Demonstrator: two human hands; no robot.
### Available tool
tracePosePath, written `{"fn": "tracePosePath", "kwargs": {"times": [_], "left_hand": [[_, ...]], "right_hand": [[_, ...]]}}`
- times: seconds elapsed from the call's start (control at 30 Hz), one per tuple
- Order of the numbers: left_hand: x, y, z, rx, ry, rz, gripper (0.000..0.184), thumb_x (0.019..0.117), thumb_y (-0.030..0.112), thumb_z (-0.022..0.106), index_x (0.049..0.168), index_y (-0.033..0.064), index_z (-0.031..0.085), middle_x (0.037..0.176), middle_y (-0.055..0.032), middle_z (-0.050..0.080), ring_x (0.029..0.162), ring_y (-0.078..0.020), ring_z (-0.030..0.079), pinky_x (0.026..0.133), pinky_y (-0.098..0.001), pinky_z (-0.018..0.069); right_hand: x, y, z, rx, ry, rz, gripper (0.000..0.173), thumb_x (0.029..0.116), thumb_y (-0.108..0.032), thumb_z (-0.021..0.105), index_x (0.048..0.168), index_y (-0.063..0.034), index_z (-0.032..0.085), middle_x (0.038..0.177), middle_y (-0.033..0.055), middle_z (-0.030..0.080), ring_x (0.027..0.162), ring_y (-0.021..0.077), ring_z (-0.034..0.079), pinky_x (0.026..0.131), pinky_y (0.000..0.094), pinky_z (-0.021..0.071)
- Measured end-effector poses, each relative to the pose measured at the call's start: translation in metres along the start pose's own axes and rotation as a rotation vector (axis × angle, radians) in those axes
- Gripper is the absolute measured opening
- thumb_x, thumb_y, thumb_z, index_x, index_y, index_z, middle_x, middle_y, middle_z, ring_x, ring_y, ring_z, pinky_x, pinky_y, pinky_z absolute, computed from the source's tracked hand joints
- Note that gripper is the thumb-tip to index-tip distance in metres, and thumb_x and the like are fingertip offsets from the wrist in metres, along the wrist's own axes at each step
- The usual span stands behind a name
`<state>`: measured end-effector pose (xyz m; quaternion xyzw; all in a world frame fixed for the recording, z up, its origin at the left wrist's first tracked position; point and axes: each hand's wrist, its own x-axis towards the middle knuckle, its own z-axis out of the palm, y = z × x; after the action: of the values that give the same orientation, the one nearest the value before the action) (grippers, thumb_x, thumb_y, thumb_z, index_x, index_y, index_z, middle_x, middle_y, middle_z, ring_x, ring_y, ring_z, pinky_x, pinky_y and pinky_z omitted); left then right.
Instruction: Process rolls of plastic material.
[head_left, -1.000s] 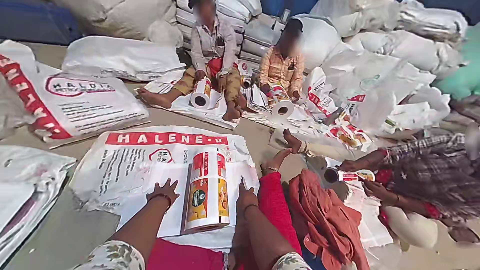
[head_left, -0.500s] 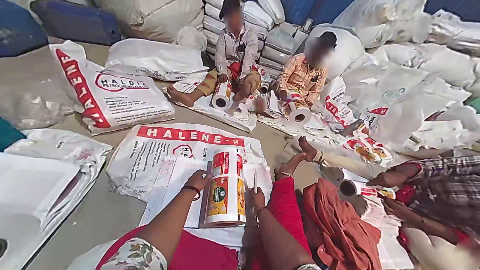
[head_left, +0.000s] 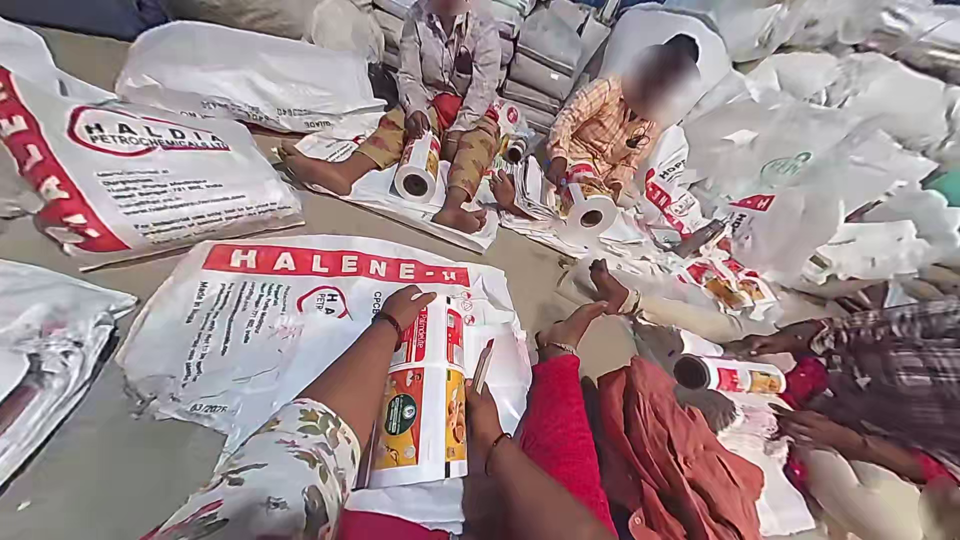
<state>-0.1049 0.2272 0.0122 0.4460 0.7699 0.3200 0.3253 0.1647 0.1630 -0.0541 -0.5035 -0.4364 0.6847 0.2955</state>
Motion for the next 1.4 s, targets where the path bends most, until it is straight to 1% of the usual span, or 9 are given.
{"fn": "tracePosePath", "kwargs": {"times": [0.5, 0.63, 0.77, 0.83, 0.97, 1.07, 1.17, 1.3, 1.4], "left_hand": [[-0.019, -0.005, -0.006, -0.010, 0.047, 0.010, 0.055, 0.1068, 0.047, 0.051, 0.130, -0.0013, 0.064, 0.132, -0.0280, 0.063, 0.130, -0.0414, 0.057, 0.112, -0.0619, 0.0394], [-0.025, -0.023, -0.001, -0.104, 0.090, 0.021, 0.057, 0.1058, 0.050, 0.052, 0.126, -0.0021, 0.064, 0.124, -0.0296, 0.065, 0.120, -0.0451, 0.062, 0.103, -0.0665, 0.0448], [-0.027, -0.008, -0.006, -0.002, 0.111, -0.063, 0.073, 0.1012, 0.065, 0.048, 0.134, 0.0020, 0.064, 0.136, -0.0271, 0.061, 0.133, -0.0440, 0.055, 0.111, -0.0652, 0.0419], [-0.030, -0.003, 0.003, 0.049, 0.150, -0.054, 0.068, 0.1031, 0.061, 0.047, 0.134, 0.0021, 0.064, 0.144, -0.0263, 0.055, 0.139, -0.0434, 0.049, 0.114, -0.0619, 0.0399], [-0.054, 0.010, 0.010, 0.147, 0.105, -0.058, 0.071, 0.1084, 0.053, 0.038, 0.161, 0.0051, 0.032, 0.161, -0.0321, 0.033, 0.147, -0.0496, 0.037, 0.117, -0.0649, 0.0346], [-0.101, 0.020, 0.018, 0.264, 0.016, -0.087, 0.081, 0.1074, 0.054, 0.040, 0.166, 0.0057, 0.011, 0.165, -0.0359, 0.016, 0.151, -0.0528, 0.027, 0.119, -0.0638, 0.0322], [-0.161, 0.021, 0.027, 0.331, -0.044, -0.100, 0.083, 0.1052, 0.057, 0.045, 0.167, 0.0116, 0.012, 0.166, -0.0350, 0.013, 0.150, -0.0549, 0.026, 0.116, -0.0669, 0.0327], [-0.224, 0.013, 0.018, 0.328, -0.170, -0.091, 0.079, 0.1058, 0.053, 0.046, 0.166, 0.0133, 0.015, 0.160, -0.0304, 0.035, 0.139, -0.0478, 0.048, 0.110, -0.0659, 0.0422], [-0.235, -0.027, 0.006, 0.276, -0.282, -0.072, 0.075, 0.1085, 0.052, 0.040, 0.166, 0.0109, 0.014, 0.163, -0.0263, 0.033, 0.143, -0.0436, 0.046, 0.115, -0.0630, 0.0387]], "right_hand": [[-0.026, 0.001, 0.015, -0.005, 0.128, 0.063, 0.046, 0.1106, -0.032, 0.047, 0.145, -0.0012, 0.044, 0.112, 0.0203, 0.065, 0.096, 0.0245, 0.066, 0.086, 0.0420, 0.0554], [-0.036, 0.001, 0.026, -0.169, 0.202, 0.056, 0.044, 0.1107, -0.031, 0.047, 0.141, 0.0007, 0.047, 0.108, 0.0201, 0.063, 0.092, 0.0247, 0.064, 0.083, 0.0430, 0.0544], [-0.033, -0.002, 0.027, -0.244, 0.255, -0.006, 0.043, 0.1101, -0.029, 0.048, 0.141, 0.0007, 0.046, 0.112, 0.0188, 0.064, 0.095, 0.0202, 0.065, 0.085, 0.0386, 0.0546], [-0.035, 0.001, 0.021, -0.299, 0.295, -0.030, 0.041, 0.1097, -0.027, 0.050, 0.139, 0.0015, 0.049, 0.106, 0.0170, 0.065, 0.090, 0.0177, 0.065, 0.083, 0.0362, 0.0550], [-0.032, -0.009, 0.013, -0.618, 0.333, -0.090, 0.030, 0.1051, -0.018, 0.055, 0.129, 0.0009, 0.056, 0.107, 0.0180, 0.066, 0.097, 0.0255, 0.065, 0.088, 0.0452, 0.0531], [-0.041, -0.022, 0.011, -0.785, 0.365, -0.119, 0.040, 0.1005, -0.014, 0.057, 0.137, -0.0001, 0.052, 0.127, 0.0218, 0.063, 0.116, 0.0314, 0.064, 0.100, 0.0486, 0.0523], [-0.052, -0.031, 0.016, -0.902, 0.385, -0.132, 0.048, 0.1055, -0.021, 0.051, 0.149, -0.0028, 0.041, 0.137, 0.0236, 0.059, 0.119, 0.0346, 0.064, 0.102, 0.0510, 0.0522], [-0.060, -0.045, 0.025, -1.095, 0.291, -0.316, 0.048, 0.1105, -0.027, 0.040, 0.153, -0.0060, 0.037, 0.137, 0.0217, 0.059, 0.114, 0.0332, 0.067, 0.099, 0.0500, 0.0541], [-0.063, -0.066, 0.032, -1.181, 0.191, -0.394, 0.051, 0.1096, -0.022, 0.042, 0.158, -0.0102, 0.033, 0.135, 0.0204, 0.062, 0.114, 0.0332, 0.068, 0.101, 0.0501, 0.0533]]}}
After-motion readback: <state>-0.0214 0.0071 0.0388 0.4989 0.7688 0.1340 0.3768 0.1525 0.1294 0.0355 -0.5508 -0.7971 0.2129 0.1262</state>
